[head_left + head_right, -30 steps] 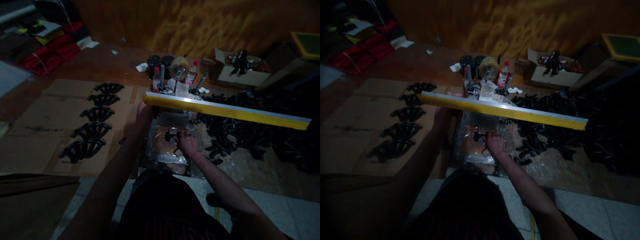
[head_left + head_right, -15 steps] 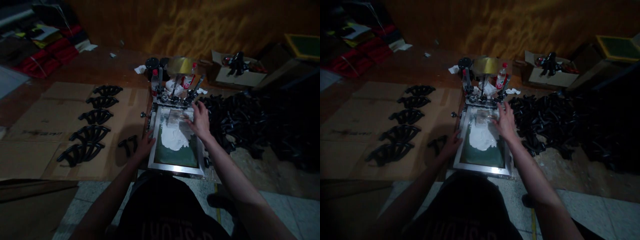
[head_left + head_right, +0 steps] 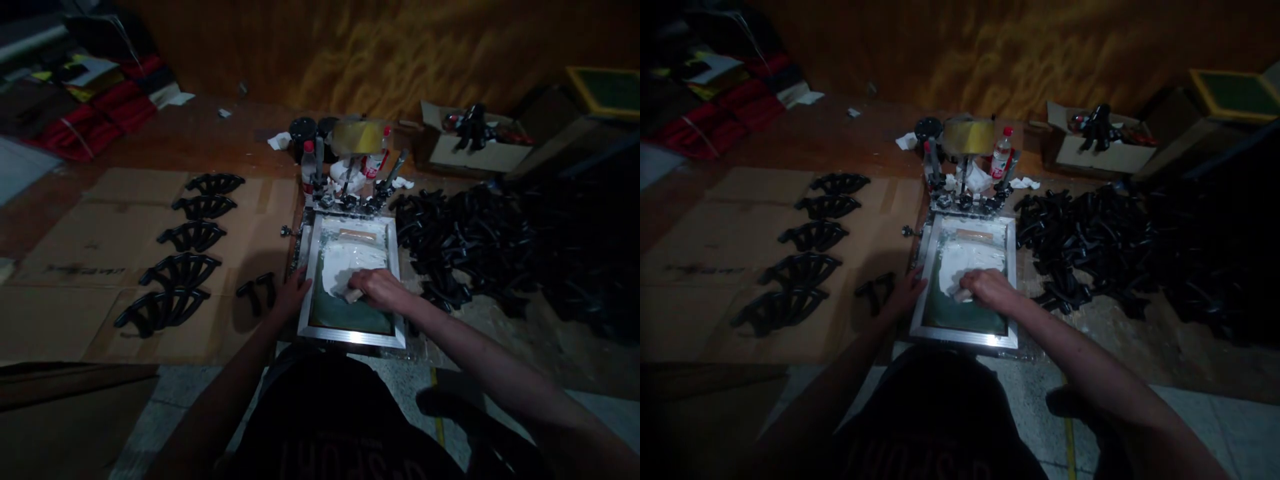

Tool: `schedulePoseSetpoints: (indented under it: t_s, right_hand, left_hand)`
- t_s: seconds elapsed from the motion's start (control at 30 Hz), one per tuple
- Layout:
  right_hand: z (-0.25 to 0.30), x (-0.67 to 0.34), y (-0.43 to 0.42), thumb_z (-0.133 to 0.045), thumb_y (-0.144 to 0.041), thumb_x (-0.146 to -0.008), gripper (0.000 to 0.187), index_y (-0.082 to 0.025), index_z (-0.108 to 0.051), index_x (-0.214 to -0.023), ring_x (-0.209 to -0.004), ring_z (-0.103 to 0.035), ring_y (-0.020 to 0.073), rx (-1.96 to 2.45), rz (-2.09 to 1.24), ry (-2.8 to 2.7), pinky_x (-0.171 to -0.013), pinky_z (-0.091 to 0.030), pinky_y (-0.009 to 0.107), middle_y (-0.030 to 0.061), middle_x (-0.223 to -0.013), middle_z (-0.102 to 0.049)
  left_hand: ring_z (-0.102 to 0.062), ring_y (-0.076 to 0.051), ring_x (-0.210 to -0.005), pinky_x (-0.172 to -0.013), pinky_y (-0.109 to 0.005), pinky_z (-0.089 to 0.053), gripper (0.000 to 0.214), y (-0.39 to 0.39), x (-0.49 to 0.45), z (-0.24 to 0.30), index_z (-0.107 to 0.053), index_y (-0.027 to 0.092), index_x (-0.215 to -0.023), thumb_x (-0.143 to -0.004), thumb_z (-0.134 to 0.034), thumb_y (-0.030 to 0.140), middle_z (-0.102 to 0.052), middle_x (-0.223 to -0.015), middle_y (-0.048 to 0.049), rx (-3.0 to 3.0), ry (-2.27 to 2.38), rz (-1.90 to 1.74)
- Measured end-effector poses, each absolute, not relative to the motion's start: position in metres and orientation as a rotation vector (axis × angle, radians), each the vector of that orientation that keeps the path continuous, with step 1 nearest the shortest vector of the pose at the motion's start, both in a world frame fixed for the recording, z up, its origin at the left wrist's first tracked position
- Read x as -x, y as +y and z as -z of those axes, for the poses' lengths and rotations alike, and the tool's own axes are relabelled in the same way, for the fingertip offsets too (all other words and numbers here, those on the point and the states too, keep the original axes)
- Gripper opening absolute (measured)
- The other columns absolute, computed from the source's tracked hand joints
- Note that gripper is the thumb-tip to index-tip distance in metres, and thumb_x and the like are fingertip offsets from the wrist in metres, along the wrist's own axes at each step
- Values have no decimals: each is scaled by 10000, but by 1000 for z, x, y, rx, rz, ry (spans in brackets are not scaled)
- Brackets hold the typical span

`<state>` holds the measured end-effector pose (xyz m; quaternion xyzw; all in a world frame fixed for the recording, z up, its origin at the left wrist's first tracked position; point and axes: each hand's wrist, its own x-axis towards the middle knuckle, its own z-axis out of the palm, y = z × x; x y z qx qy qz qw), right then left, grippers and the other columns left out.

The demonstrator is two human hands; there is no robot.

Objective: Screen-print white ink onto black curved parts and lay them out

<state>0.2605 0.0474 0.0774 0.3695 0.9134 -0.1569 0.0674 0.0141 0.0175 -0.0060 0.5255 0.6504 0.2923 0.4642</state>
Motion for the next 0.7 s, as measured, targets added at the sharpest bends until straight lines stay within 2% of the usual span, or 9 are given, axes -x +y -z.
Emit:
schedulePoseSetpoints:
  t_s: [0.13,0.2,0.3,0.37,0.43,0.53,0.6,0.7]
  right_hand:
    - [-68,-252,50,-545,-136,-856,193,-169,-681,-989,-956,-599,224,-1401,304,2790,-735,-426,287,91,-995,-695]
    - [-59,-251,40,-521,-123,-873,240,-149,-680,-1051,-962,-597,229,-1350,261,2837,-762,-442,301,114,-1019,-694]
    - [-53,-255,28,-525,-119,-874,252,-154,-688,-1062,-924,-616,211,-1205,355,2896,-762,-458,290,104,-1002,-703]
    - [-59,-254,35,-534,-146,-886,256,-174,-689,-1088,-928,-633,201,-1256,439,2896,-759,-461,273,84,-1026,-710]
    - [-72,-248,57,-541,-193,-914,341,-208,-643,-1239,-991,-641,206,-1433,464,2870,-775,-463,263,71,-1134,-703]
    - [-96,-249,102,-560,-309,-950,545,-264,-448,-1481,-1028,-650,245,-1770,397,2753,-790,-473,288,79,-1227,-682]
    - [-110,-271,127,-547,-385,-963,567,-257,-420,-1500,-966,-665,252,-2014,361,2660,-786,-479,305,88,-1142,-709]
    - [-115,-326,140,-421,-383,-1007,446,-154,-550,-1367,-951,-654,241,-2499,350,2479,-822,-480,329,129,-1066,-709]
  left_hand:
    - [-685,-276,-1022,-937,-418,-522,527,18,-13,7,-529,125,-1381,-901,-542,342,-712,-1164,-154,-1280,1578,-734]
    - [-697,-265,-924,-865,-403,-543,553,18,-13,6,-518,114,-1387,-891,-548,356,-733,-1056,-138,-1260,1578,-732]
    - [-690,-238,-904,-846,-363,-538,570,17,-14,1,-507,108,-1401,-888,-538,355,-729,-1022,-119,-1248,1579,-729]
    - [-685,-232,-890,-837,-355,-535,579,17,-13,-5,-501,105,-1409,-886,-530,352,-727,-996,-113,-1259,1580,-708]
    - [-682,-232,-837,-789,-354,-540,600,17,-11,-12,-492,116,-1422,-881,-533,372,-728,-930,-94,-1267,1582,-679]
    - [-679,-240,-831,-735,-346,-545,612,18,-6,-30,-512,156,-1412,-861,-559,417,-732,-921,-75,-1266,1581,-703]
    - [-673,-253,-934,-771,-338,-548,528,21,-5,-47,-594,176,-1325,-869,-538,437,-734,-1004,-73,-1265,1574,-789]
    - [-660,-252,-1002,-801,-326,-554,430,32,-9,-83,-701,188,-1098,-922,-426,466,-731,-1033,-53,-1311,1567,-937]
